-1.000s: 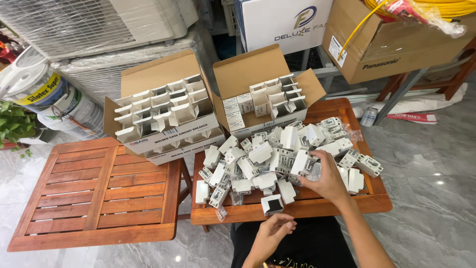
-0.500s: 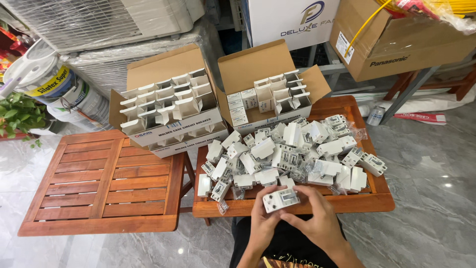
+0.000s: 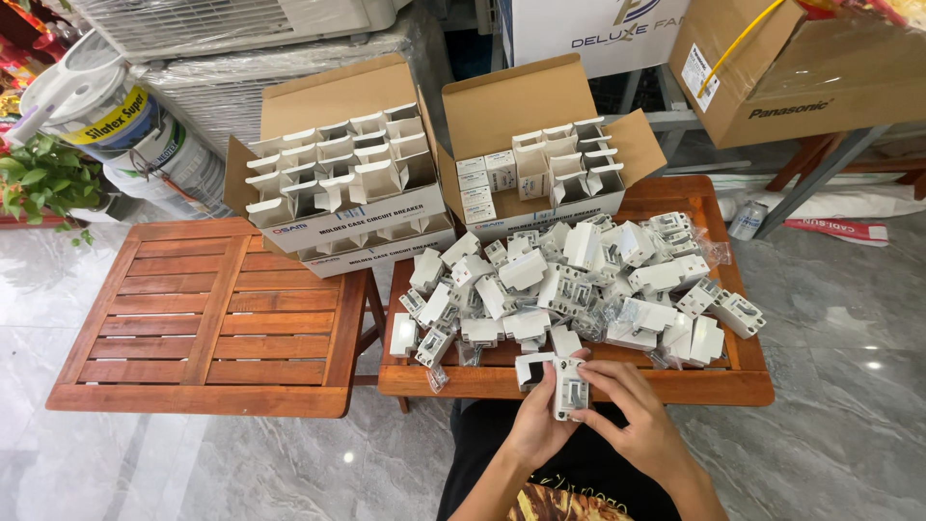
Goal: The person repeatedly picks up small white electrical components from a pile on a wooden table, inspects them by turning them over, and places them into a cardboard box. The person handles the components one at a time throughout the clip.
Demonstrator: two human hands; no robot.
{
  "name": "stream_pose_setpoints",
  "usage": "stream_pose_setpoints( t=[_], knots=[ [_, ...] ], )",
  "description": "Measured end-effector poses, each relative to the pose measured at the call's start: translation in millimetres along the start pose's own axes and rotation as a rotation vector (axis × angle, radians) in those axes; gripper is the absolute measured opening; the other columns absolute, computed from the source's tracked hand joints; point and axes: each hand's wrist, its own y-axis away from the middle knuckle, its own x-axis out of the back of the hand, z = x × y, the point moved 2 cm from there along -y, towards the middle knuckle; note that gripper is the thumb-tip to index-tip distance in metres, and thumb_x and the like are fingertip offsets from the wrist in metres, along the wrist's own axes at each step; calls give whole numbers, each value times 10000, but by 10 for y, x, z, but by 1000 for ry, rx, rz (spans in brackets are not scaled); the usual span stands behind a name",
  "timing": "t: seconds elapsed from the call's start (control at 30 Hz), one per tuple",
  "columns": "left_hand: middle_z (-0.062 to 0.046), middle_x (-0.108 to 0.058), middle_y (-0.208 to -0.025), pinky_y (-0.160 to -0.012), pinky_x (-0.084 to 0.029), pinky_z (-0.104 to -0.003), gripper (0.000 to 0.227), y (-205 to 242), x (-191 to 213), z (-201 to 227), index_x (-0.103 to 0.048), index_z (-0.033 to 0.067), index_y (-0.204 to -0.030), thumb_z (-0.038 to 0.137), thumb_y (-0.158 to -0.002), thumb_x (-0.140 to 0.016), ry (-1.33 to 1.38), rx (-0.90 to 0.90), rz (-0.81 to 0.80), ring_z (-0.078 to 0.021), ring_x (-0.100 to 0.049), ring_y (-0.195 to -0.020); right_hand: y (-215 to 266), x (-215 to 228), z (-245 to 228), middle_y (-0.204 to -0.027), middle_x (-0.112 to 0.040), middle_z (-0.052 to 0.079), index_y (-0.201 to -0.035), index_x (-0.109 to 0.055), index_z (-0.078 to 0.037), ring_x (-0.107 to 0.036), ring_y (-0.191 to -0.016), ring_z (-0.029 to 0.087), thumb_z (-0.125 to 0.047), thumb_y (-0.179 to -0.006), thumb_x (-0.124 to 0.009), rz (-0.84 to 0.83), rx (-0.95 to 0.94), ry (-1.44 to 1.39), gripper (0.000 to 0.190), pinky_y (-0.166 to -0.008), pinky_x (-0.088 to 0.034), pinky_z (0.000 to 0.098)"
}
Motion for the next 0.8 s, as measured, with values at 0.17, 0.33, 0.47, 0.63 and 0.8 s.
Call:
stream_pose_setpoints(
  t=[0.17,0.33,0.47,0.63,0.8],
  knots=[
    [13,-687,-1299,-745,-481,-192,677,4,21,-24,-591,131,-1698,554,-1190,-447,-5,21,27,-63,-580,-934,-26,-54,-8,-1364,-731,57,-1437,-754,-68,-700,-1298,234,-270,-924,-910,32,37,0,573,-1143,-580,407],
    [18,-700,-1187,-674,-471,-187,688,-44,131,-81,-565,63,-1704,516,-1192,-496,68,-8,-40,-46,-573,-848,-45,-53,-32,-1327,-722,81,-1434,-754,-49,-710,-1253,253,-210,-910,-930,52,99,-19,576,-1107,-597,417],
    [-14,-710,-1250,-836,-545,-234,708,-46,152,-62,-554,60,-1703,534,-1179,-501,43,-12,-40,-95,-637,-956,-84,-48,-76,-1302,-733,74,-1393,-774,-47,-723,-1224,240,-213,-890,-952,68,110,-36,559,-1086,-603,391],
    [-13,-702,-1285,-829,-536,-204,692,-77,200,-32,-563,76,-1679,556,-1189,-474,-1,-29,-99,-96,-666,-1038,-86,-117,-50,-1286,-740,75,-1354,-784,-42,-730,-1205,239,-189,-887,-957,85,107,-52,519,-1079,-592,386],
    [7,-688,-1144,-698,-500,-221,675,-103,268,-49,-548,57,-1690,520,-1203,-483,70,-7,-112,-72,-568,-771,-96,-153,-41,-1274,-735,88,-1356,-774,-23,-729,-1208,253,-175,-895,-948,61,84,-77,516,-1054,-605,395]
  ],
)
